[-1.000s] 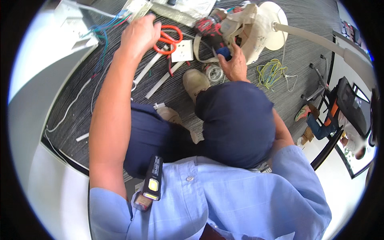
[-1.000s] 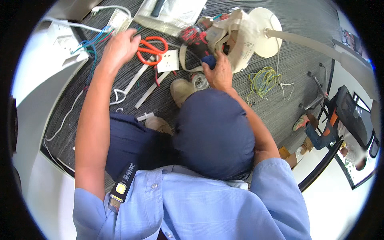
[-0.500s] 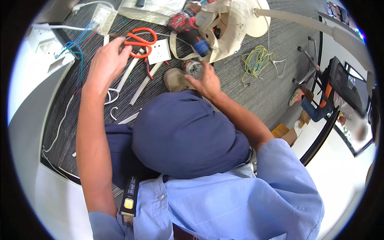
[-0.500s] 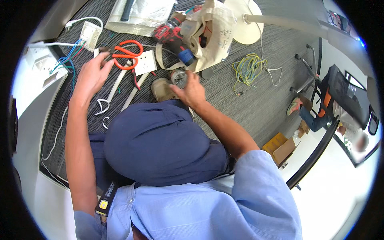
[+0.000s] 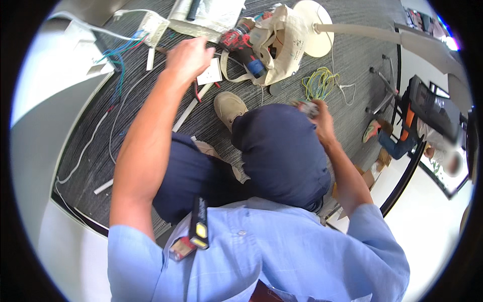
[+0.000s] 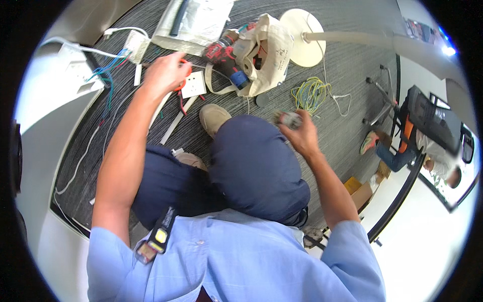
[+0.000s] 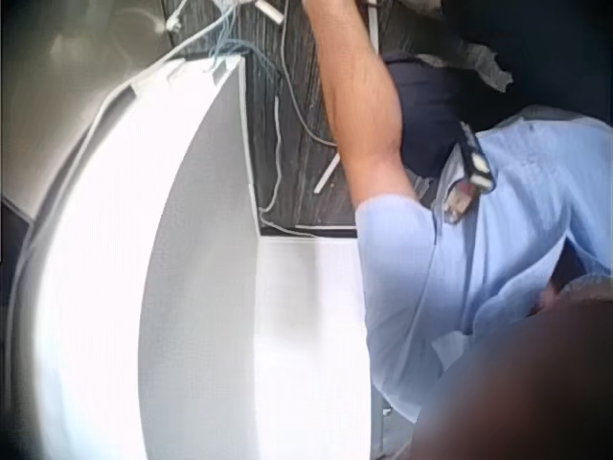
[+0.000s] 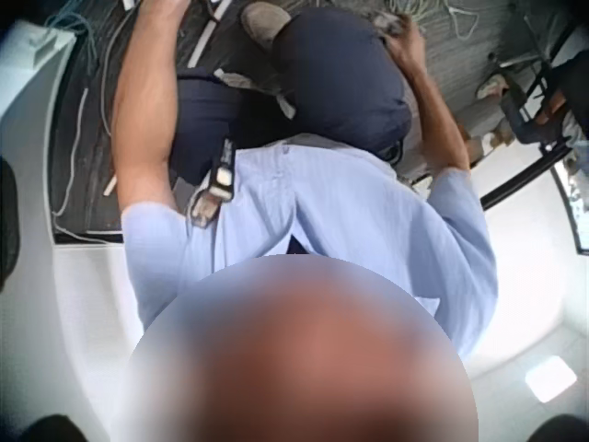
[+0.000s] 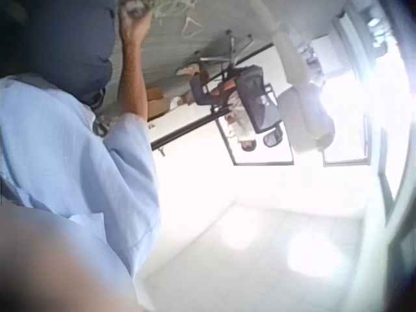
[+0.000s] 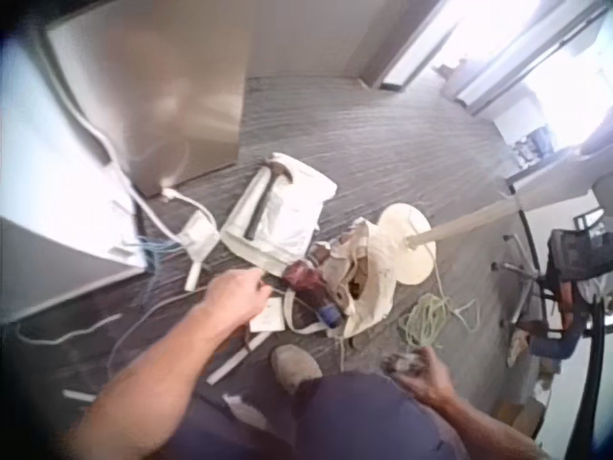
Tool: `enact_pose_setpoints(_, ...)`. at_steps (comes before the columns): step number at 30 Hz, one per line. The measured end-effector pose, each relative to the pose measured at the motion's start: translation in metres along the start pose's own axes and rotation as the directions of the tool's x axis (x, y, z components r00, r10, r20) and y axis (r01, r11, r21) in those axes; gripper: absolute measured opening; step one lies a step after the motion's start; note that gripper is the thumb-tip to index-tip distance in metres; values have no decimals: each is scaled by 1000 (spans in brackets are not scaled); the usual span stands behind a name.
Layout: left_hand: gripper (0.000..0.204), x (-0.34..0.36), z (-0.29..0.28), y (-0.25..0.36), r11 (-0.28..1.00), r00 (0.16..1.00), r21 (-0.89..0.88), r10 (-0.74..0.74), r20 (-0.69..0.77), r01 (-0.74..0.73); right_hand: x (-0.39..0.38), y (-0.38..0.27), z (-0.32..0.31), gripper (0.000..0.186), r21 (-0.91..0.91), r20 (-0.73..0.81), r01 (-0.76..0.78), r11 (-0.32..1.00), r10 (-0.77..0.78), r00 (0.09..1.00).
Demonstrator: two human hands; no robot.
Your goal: The person kneels on the floor and installs a white electrical outlet into a wall box. They use a power drill to secure the outlet, cut a plastic cable cover with scissors, and tuck wires into the box.
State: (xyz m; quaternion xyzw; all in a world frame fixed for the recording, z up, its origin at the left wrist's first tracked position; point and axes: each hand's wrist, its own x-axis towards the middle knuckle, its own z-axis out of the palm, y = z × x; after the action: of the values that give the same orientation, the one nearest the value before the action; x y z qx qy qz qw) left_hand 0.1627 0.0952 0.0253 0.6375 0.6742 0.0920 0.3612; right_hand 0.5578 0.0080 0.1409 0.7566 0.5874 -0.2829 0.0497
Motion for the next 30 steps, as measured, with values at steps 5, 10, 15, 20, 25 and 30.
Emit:
enact_pose_setpoints(5,36,0,17,12,996,994,28,-91,62,90,-27,-33,-132,65,-59,29,56,997,-54,998)
enact_pose_setpoints(10,40,-23,-3,-17,984,980,19,-176,94,175,37,-97,-170,61,-253,36,242,937,-241,970)
enact_pose_setpoints(15,37,-47,-25,-40,976,976,32,-215,29,214,131,-206,-139,60,-298,165,777,555,-771,615)
enact_pose_setpoints(20,38,-54,-66,-16,945,910,-194,-309,-276,262,140,-297,-84,62,-216,298,909,356,-862,409)
enact_pose_setpoints(25,59,-69,-109,30,458,744,-889,-596,-301,7,107,-348,-75,49,-162,408,979,127,-894,184)
enact_pose_setpoints(30,71,-116,-132,68,229,755,-942,-564,-334,-246,71,-369,-49,58,-48,346,996,-79,-936,-58)
